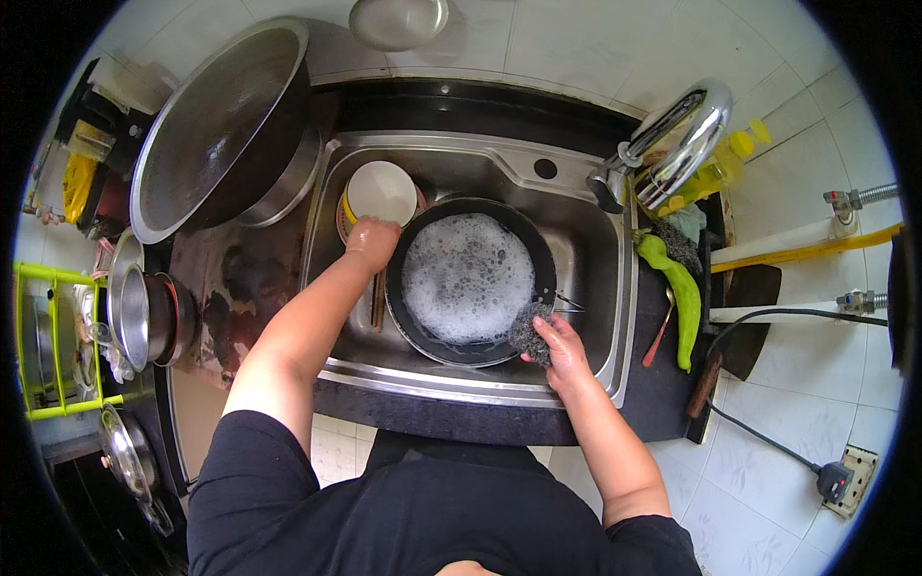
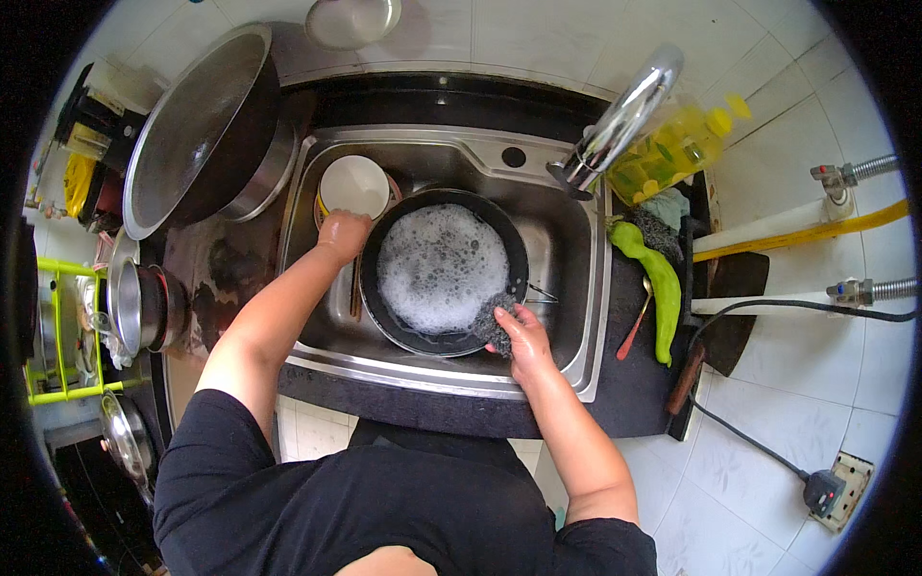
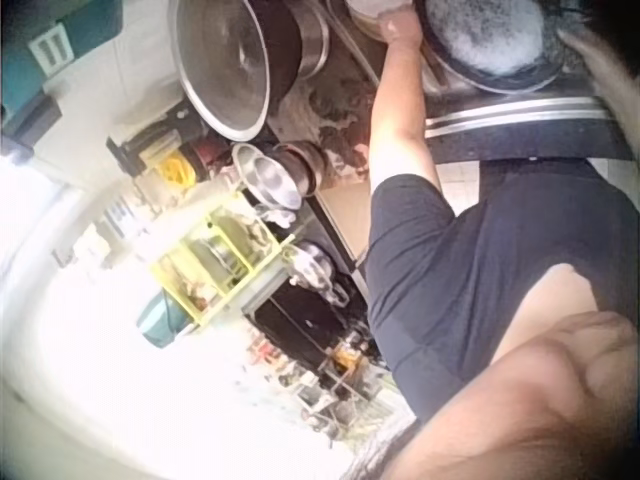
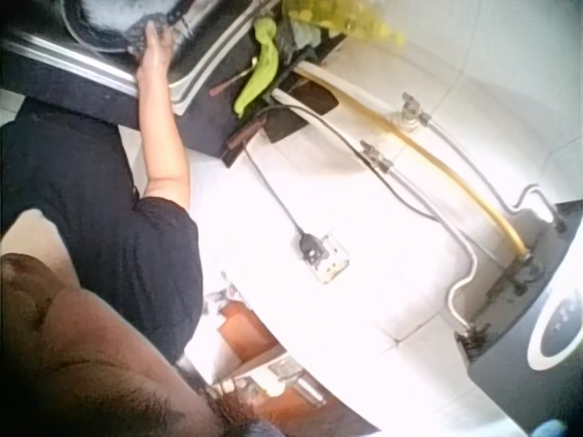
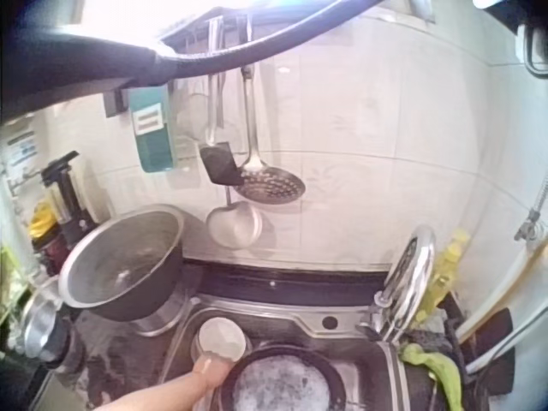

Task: The person washes a metal bowl and a colorful bowl in a kitchen sink using a steel wool scrubber and soapy water. They scrub the inside and outside of the metal bowl, rinse it under the tap, and then proceed to wash the colorful bowl.

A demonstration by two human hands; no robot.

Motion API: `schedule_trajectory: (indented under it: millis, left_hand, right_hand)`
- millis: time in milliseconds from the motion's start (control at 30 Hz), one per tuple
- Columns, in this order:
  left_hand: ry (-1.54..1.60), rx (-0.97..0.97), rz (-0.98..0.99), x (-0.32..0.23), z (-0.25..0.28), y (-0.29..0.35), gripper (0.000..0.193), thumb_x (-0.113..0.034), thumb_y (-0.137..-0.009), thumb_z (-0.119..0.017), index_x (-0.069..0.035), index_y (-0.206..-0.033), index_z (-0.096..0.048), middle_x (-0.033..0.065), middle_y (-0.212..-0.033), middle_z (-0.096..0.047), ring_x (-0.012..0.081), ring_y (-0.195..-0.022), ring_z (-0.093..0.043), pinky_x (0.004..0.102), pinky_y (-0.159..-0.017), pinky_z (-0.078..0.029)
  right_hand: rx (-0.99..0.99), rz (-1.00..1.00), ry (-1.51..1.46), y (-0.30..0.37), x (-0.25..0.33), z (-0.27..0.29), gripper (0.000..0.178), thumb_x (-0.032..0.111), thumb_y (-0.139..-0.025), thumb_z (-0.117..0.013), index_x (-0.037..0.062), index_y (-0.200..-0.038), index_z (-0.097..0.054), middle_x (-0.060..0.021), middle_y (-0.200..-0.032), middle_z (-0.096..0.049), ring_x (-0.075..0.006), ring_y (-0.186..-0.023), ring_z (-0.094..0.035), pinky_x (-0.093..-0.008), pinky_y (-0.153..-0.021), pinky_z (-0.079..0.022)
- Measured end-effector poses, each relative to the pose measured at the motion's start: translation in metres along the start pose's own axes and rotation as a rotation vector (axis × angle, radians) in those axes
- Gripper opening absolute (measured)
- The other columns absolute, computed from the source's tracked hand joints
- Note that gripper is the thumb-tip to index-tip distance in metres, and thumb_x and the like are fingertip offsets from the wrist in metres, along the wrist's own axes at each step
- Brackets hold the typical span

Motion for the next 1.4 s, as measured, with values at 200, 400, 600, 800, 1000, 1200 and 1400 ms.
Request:
schedule_trajectory:
  millis: [200,400,600,800,1000,1200,1400]
  left_hand:
    - [-0.017,0.044,0.066,0.010,-0.029,-0.002,0.016,-0.013,-0.080,-0.051,-0.011,-0.086,-0.065,0.0088,-0.086,-0.067,0.0243,-0.084,-0.063,0.0364,-0.078,-0.046]
    - [0.069,0.037,0.081,0.017,-0.031,0.004,0.016,-0.009,-0.078,-0.051,-0.009,-0.088,-0.064,0.0093,-0.093,-0.066,0.0257,-0.095,-0.059,0.0375,-0.084,-0.044]
    - [0.304,-0.287,0.093,0.019,-0.012,0.022,0.019,-0.005,-0.078,-0.051,-0.006,-0.092,-0.064,0.0109,-0.102,-0.063,0.0238,-0.104,-0.052,0.0351,-0.091,-0.040]
    - [2.135,-0.389,0.550,0.021,-0.029,0.040,0.042,-0.033,-0.095,-0.042,0.003,-0.114,-0.055,0.0109,-0.109,-0.061,0.0165,-0.093,-0.053,0.0299,-0.083,-0.040]
    - [2.214,-0.184,0.308,0.011,-0.020,0.104,0.065,-0.051,-0.092,-0.040,0.001,-0.131,-0.040,0.0175,-0.131,-0.046,0.0265,-0.114,-0.047,0.0367,-0.099,-0.033]
    - [1.421,-0.258,0.492,0.018,0.001,0.163,0.043,-0.034,-0.091,-0.052,-0.004,-0.122,-0.053,0.0217,-0.140,-0.036,0.0252,-0.133,-0.031,0.0334,-0.108,-0.023]
    - [1.765,-0.813,0.678,0.113,0.006,0.247,0.038,-0.021,-0.090,-0.057,-0.005,-0.125,-0.050,0.0148,-0.133,-0.046,0.0209,-0.114,-0.050,0.0345,-0.094,-0.041]
  right_hand:
    - [-0.007,0.007,-0.065,0.012,-0.010,0.004,0.038,0.022,-0.083,-0.068,0.0052,-0.113,-0.051,-0.0041,-0.096,-0.061,-0.0150,-0.080,-0.061,-0.0320,-0.058,-0.053]
    - [-0.043,0.000,-0.055,0.020,-0.011,0.006,0.035,0.020,-0.084,-0.066,0.0051,-0.111,-0.052,-0.0036,-0.096,-0.061,-0.0145,-0.081,-0.061,-0.0305,-0.058,-0.052]
    - [-0.063,-0.015,-0.034,0.016,-0.009,0.003,0.031,0.020,-0.084,-0.065,0.0054,-0.110,-0.053,-0.0041,-0.095,-0.062,-0.0142,-0.078,-0.062,-0.0300,-0.056,-0.053]
    - [-0.033,0.001,-0.024,0.017,-0.001,-0.007,0.024,0.020,-0.085,-0.064,0.0067,-0.104,-0.057,-0.0041,-0.088,-0.065,-0.0139,-0.071,-0.063,-0.0283,-0.051,-0.053]
    - [0.007,-0.012,0.006,0.015,-0.003,-0.025,0.024,0.022,-0.086,-0.063,0.0059,-0.102,-0.056,-0.0047,-0.087,-0.064,-0.0149,-0.071,-0.063,-0.0283,-0.050,-0.053]
    - [0.037,-0.021,0.076,0.006,-0.017,-0.046,0.042,0.021,-0.084,-0.065,0.0022,-0.116,-0.045,-0.0076,-0.094,-0.061,-0.0186,-0.076,-0.063,-0.0316,-0.050,-0.052]
    - [0.144,0.023,0.201,0.001,-0.023,-0.123,0.036,0.026,-0.085,-0.063,0.0069,-0.111,-0.048,-0.0054,-0.092,-0.061,-0.0182,-0.078,-0.063,-0.0346,-0.052,-0.053]
Point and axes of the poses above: each hand's wrist, its own y-axis away from the middle knuckle, its own z-axis out of the back of the hand, x = y × z, the point moved 9 cm from there along -y, towards the middle knuckle
